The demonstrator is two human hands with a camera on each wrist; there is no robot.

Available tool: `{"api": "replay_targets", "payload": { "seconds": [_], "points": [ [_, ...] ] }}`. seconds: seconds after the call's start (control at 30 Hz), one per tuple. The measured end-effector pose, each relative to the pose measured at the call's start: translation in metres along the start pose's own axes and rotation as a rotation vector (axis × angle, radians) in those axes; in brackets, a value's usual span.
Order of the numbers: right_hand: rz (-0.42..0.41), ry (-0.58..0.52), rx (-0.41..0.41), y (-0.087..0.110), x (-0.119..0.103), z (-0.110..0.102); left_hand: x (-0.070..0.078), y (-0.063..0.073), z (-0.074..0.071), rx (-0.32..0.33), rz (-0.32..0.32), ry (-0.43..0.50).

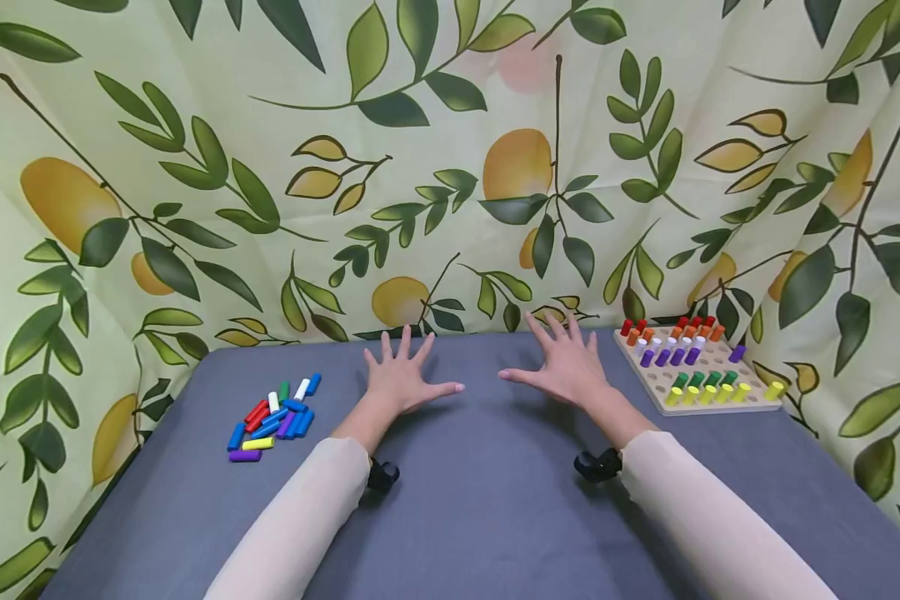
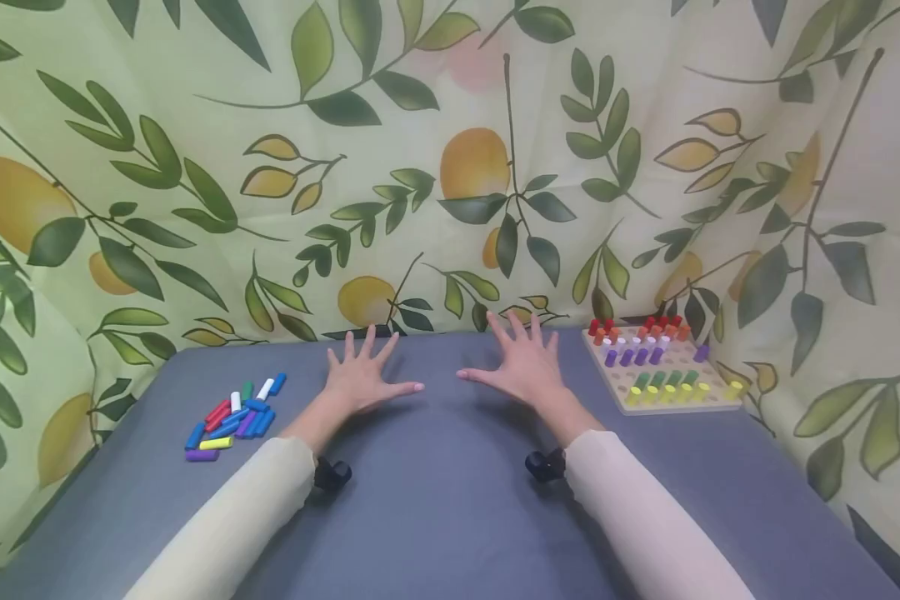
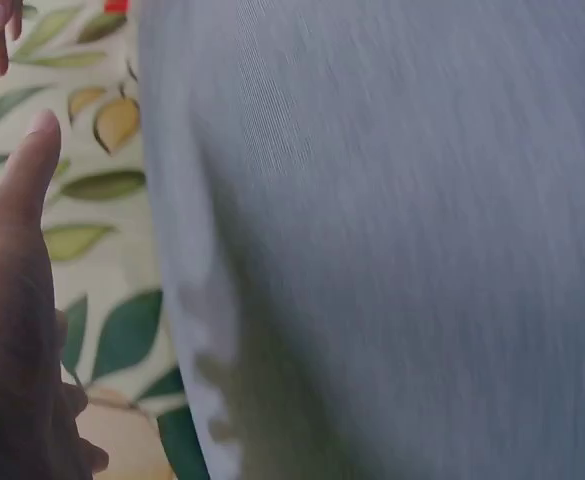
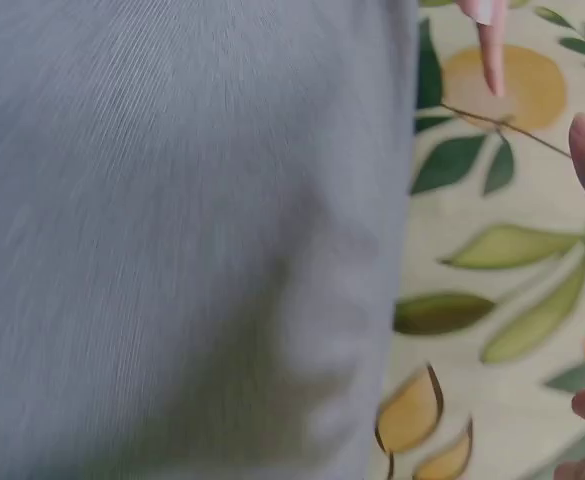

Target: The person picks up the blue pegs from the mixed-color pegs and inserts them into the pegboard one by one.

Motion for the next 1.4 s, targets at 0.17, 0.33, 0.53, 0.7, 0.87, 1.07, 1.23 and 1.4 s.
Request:
{"api": "replay_targets", "payload": {
  "seconds": [0.17,0.33,0.53,0.7,0.87,1.07,1.23,1.4],
  "points": [
    [-0.046,-0.054,0.2,0.015,0.031,-0.034,0.029,-0.004,0.003,0.072,0.064,0.085],
    [-0.085,-0.138,0.341,0.031,0.065,-0.056,0.057,-0.006,0.006,0.102,0.107,0.144],
    [-0.096,-0.275,0.432,0.05,0.11,-0.076,0.093,-0.013,0.013,0.105,0.158,0.243],
    [-0.04,-0.346,0.485,0.067,0.146,-0.087,0.124,-0.018,0.022,0.09,0.184,0.304],
    [0.122,-0.383,0.503,0.083,0.18,-0.091,0.152,-0.022,0.029,0.077,0.22,0.351],
    [0.254,-0.419,0.541,0.1,0.214,-0.091,0.18,-0.025,0.035,0.063,0.259,0.372],
    [0.341,-0.447,0.548,0.109,0.242,-0.084,0.205,-0.03,0.038,0.051,0.286,0.408],
    [0.399,-0.444,0.536,0.114,0.266,-0.069,0.231,-0.037,0.045,0.055,0.288,0.456]
  ]
}}
Point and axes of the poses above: each hand's wrist, its own y-axis away from the middle knuckle, its own z-axis out of the palm, x = y × z, the point moved 7 cm from there along -y, towards the middle knuckle, and after that the axes turned 9 degrees about z, right-handed, at the moved point
